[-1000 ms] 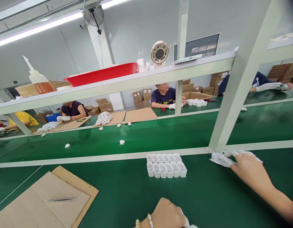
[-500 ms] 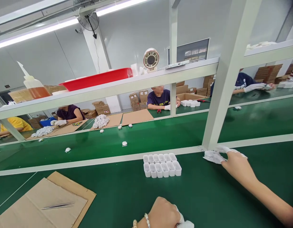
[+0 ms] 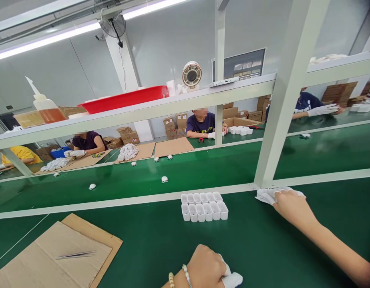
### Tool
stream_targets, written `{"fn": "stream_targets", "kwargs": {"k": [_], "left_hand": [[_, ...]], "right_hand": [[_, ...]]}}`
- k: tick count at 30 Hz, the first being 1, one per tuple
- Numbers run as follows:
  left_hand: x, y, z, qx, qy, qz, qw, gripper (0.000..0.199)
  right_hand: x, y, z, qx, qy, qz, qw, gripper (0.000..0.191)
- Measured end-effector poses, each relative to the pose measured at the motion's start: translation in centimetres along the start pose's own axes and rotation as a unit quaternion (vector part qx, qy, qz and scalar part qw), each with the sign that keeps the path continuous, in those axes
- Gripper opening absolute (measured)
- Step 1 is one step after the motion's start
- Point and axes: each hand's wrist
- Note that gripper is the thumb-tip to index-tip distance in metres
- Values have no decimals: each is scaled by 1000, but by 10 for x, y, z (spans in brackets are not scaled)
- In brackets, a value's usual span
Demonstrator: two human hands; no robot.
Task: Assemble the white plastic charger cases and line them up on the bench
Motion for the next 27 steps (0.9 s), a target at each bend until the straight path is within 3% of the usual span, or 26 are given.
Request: {"fn": "stream_targets", "kwargs": {"k": [6, 9, 13, 17, 21, 25, 27], "left_hand": [[11, 2, 1, -9, 13, 11, 1000, 67], [24, -2, 1, 10, 54, 34, 998, 61], [51, -24, -3, 112, 142, 37, 983, 41], [62, -64, -20, 217, 196, 36, 955, 19], [54, -94, -36, 260, 203, 23, 944, 34], [49, -96, -37, 270, 165, -13, 949, 30], [48, -93, -35, 256, 137, -26, 957, 20]], "right_hand": [[3, -15, -3, 6, 3, -11, 1000, 29], [4, -12, -4, -10, 14, -3, 1000, 29], [0, -3, -3, -41, 34, 23, 998, 29], [-9, 0, 1, -76, 54, 58, 994, 30], [-15, 1, 1, -96, 78, 79, 989, 32], [-5, -9, 0, -28, 159, 145, 976, 41], [9, -25, 5, 16, 161, 199, 966, 44]]}}
Point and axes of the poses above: each hand's wrist, its own z-axis towards the middle knuckle, its own x-axis out of the back of the hand, y = z × x, and after that the axes turned 3 degrees about z, right-handed
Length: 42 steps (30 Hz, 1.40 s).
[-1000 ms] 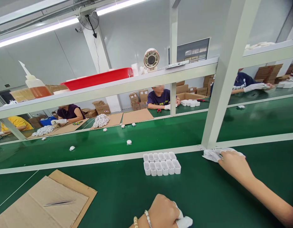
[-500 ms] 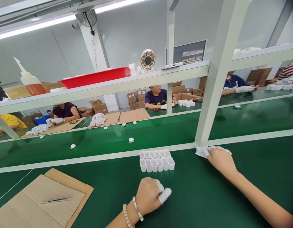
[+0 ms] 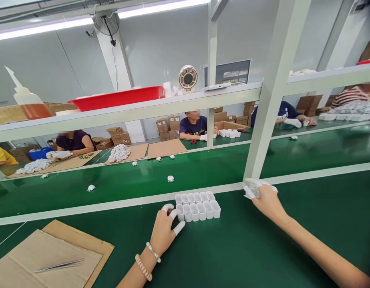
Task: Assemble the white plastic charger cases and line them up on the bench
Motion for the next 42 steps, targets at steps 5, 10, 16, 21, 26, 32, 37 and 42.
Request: {"fn": "stream_targets", "kwargs": {"k": [5, 10, 16, 21, 26, 32, 37, 42], "left_hand": [[-4, 1, -1, 0, -16, -50, 999, 11], [-5, 0, -2, -2, 5, -84, 996, 8], [-5, -1, -4, 6, 45, -153, 987, 10], [-10, -9, -2, 56, 104, -198, 973, 51], [-12, -11, 0, 70, 96, -206, 971, 33], [-3, -7, 0, 45, 130, -177, 974, 22], [-1, -7, -2, 26, 175, -172, 969, 24], [-3, -4, -7, -14, 181, -119, 976, 30]], "right_hand": [[-10, -81, 48, 78, -147, 50, 985, 37], [-61, -172, 104, 146, -269, 53, 951, 34], [-107, -224, 141, 87, -350, 26, 932, 36], [-116, -222, 142, 66, -374, 26, 925, 35], [-111, -214, 131, 48, -383, 54, 921, 32], [-80, -219, 124, 49, -320, 159, 933, 29], [-35, -212, 89, 103, -265, 284, 916, 21], [16, -191, 5, 112, -221, 377, 892, 49]]}}
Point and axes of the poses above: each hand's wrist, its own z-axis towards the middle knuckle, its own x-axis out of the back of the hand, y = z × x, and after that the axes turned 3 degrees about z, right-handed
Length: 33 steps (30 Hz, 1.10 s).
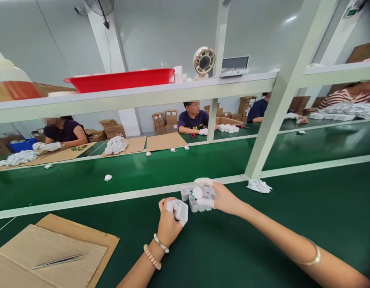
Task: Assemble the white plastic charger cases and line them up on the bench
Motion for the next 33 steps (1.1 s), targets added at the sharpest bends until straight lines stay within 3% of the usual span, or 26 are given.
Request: {"fn": "stream_targets", "kwargs": {"k": [3, 7, 10, 14, 26, 33], "left_hand": [[3, 6, -1, -63, 5, 37, 997, 26], [9, 15, 0, -132, 14, 65, 989, 21], [12, 21, 0, -143, 20, 77, 987, 21], [12, 26, -2, -150, 21, 74, 986, 23], [12, 31, -3, -174, 24, 87, 981, 18], [12, 32, -2, -178, 27, 92, 979, 17]], "right_hand": [[-9, -8, -47, 55, 40, -9, 998, 38], [-25, -13, -76, 145, 142, -77, 976, 36], [-33, -18, -80, 194, 181, -104, 959, 37], [-37, -21, -81, 207, 199, -105, 952, 35], [-47, -26, -86, 237, 195, -154, 939, 33], [-47, -29, -88, 220, 199, -157, 942, 32]]}}
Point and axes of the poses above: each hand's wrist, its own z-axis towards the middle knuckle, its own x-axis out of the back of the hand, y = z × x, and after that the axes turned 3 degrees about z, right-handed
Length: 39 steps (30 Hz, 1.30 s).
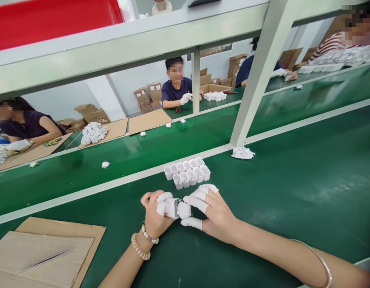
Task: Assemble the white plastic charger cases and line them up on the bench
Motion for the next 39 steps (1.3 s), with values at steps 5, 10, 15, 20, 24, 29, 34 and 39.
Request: {"fn": "stream_targets", "kwargs": {"k": [5, 10, 15, 20, 24, 29, 34, 39], "left_hand": [[-1, -1, -1, -10, 0, -7, 1000, 18], [-1, -1, -1, -19, -10, -9, 1000, 19], [1, -1, -1, -44, -26, -2, 999, 24], [1, 0, 0, -35, -29, -11, 999, 23], [0, 2, 2, 29, -29, -11, 999, 20], [0, 2, 2, 33, -33, -32, 998, 20], [1, 3, 4, 14, -83, -129, 988, 19], [4, 4, 5, -12, -128, -191, 973, 19]], "right_hand": [[-1, 0, -2, -7, -8, -6, 1000, 33], [-2, 1, -3, -13, -20, -18, 1000, 31], [-5, 1, -4, -16, -23, -36, 999, 34], [-7, 1, -3, -21, -29, -46, 998, 53], [-4, -2, -3, -26, -26, -20, 999, 62], [-1, -5, -4, 0, -50, 2, 999, 53], [3, -3, -2, -61, -117, 94, 987, 57], [6, -1, 1, -125, -187, 235, 946, 39]]}}
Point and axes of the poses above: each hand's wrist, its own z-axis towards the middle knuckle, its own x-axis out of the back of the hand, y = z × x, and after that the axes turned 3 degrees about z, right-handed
